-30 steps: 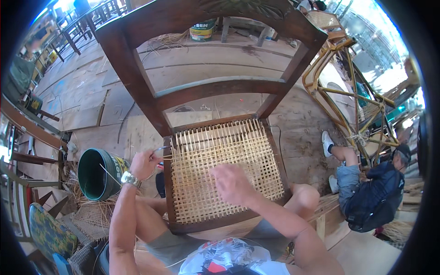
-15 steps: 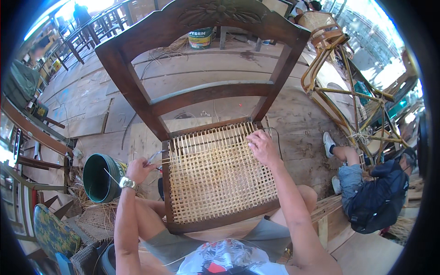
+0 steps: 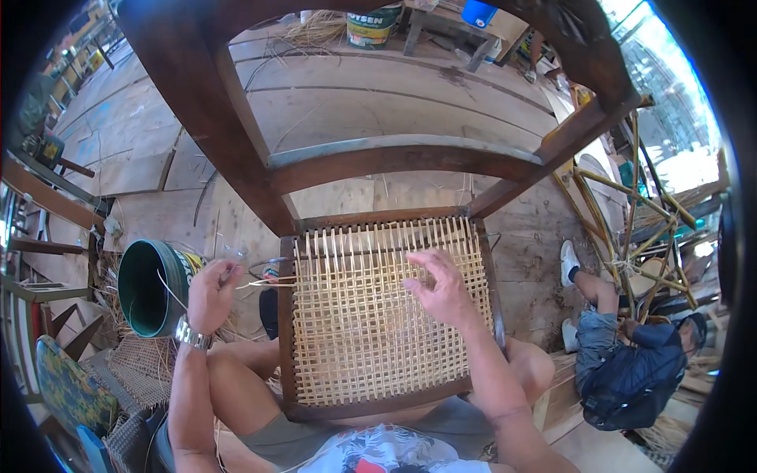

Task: The person is weaving a chair seat using thin bamboo or wicker strips.

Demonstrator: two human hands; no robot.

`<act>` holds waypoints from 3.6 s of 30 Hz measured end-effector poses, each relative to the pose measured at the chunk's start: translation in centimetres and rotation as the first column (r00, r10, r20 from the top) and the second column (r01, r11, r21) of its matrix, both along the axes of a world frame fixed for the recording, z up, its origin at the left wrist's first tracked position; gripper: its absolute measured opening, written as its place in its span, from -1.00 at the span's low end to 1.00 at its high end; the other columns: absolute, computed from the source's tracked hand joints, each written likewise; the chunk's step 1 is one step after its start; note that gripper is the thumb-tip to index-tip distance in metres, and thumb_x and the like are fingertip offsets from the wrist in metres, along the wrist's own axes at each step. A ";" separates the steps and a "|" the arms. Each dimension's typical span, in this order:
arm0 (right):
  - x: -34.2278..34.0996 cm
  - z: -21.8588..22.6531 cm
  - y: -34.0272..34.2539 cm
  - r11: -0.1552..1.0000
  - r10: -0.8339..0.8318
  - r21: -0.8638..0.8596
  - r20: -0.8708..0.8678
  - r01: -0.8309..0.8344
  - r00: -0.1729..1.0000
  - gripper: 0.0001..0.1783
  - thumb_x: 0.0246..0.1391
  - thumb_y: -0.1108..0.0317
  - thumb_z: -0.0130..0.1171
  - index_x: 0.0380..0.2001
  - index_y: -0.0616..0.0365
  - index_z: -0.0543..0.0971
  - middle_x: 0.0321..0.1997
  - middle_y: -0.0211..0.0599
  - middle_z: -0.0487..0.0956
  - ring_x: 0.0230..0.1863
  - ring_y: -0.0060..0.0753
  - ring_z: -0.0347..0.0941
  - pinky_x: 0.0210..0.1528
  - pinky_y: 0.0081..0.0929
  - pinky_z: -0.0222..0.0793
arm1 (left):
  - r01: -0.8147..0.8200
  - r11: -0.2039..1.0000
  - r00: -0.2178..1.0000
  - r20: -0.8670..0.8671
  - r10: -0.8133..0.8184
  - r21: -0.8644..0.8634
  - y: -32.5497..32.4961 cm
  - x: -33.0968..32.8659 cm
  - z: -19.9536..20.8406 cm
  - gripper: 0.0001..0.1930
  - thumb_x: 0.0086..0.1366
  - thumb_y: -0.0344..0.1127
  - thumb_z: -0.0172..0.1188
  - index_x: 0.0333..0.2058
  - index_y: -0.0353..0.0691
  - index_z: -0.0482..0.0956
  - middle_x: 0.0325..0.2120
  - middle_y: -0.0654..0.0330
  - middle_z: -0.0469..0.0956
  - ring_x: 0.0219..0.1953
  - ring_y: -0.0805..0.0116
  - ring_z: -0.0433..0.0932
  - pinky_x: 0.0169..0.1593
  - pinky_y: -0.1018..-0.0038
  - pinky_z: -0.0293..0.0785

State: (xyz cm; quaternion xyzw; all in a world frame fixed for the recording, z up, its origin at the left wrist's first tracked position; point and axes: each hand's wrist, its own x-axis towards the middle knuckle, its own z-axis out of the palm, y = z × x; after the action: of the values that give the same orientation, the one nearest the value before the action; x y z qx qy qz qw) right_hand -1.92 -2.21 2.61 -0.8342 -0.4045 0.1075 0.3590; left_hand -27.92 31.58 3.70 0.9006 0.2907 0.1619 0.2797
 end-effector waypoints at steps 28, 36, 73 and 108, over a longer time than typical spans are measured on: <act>-1.5 1.9 3.7 0.947 0.141 -0.313 0.198 -0.073 0.970 -0.63 0.06 0.11 0.36 -0.19 0.14 0.59 -0.10 -0.30 0.46 0.02 -0.23 0.35 0.25 -0.18 0.27 | 0.071 0.902 0.966 -0.197 -0.169 -0.427 0.3 1.5 -0.6 -0.60 0.13 -0.02 0.40 -0.46 -0.33 0.66 -0.64 0.01 0.55 -0.57 0.24 0.54 -0.37 0.34 0.46; -2.6 0.9 5.2 0.948 0.151 -0.299 0.137 -0.105 0.979 -0.69 0.12 0.14 0.30 -0.23 0.13 0.53 -0.14 -0.29 0.48 0.02 -0.23 0.38 0.23 -0.16 0.27 | 0.095 0.905 0.981 -0.118 -0.157 -0.415 0.6 1.3 -1.8 -0.61 0.14 -0.02 0.39 -0.47 -0.32 0.65 -0.61 -0.02 0.57 -0.54 0.16 0.56 -0.35 0.33 0.47; -14.0 -1.6 -3.3 0.992 -0.056 0.124 0.257 0.024 0.965 -0.46 0.23 0.22 0.17 0.19 0.24 0.38 0.19 0.02 0.36 0.25 0.10 0.30 0.25 -0.03 0.24 | 0.180 0.976 0.939 0.273 -0.207 0.121 -22.4 2.1 -1.6 -0.55 0.06 -0.32 0.39 -0.03 -0.13 0.56 -0.03 0.04 0.49 0.04 -0.02 0.46 0.11 0.19 0.39; -11.1 7.6 17.3 0.800 0.598 0.463 -0.568 -0.381 0.565 -0.78 0.36 0.23 0.09 -0.32 0.11 0.55 -0.42 -0.61 0.45 -0.33 -0.75 0.34 -0.22 -0.70 0.31 | -0.035 0.529 0.998 0.008 0.055 0.848 2.5 -12.7 19.9 -0.75 0.10 -0.51 0.15 -0.23 -0.07 0.60 -0.27 0.27 0.54 -0.29 0.24 0.56 -0.23 0.31 0.54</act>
State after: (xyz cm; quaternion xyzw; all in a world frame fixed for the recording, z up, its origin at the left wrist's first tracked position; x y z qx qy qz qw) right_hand -12.97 15.08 10.19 -0.5223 -0.4688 0.4462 0.5552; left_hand -40.63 34.09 23.56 0.9171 0.2017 0.2806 -0.1988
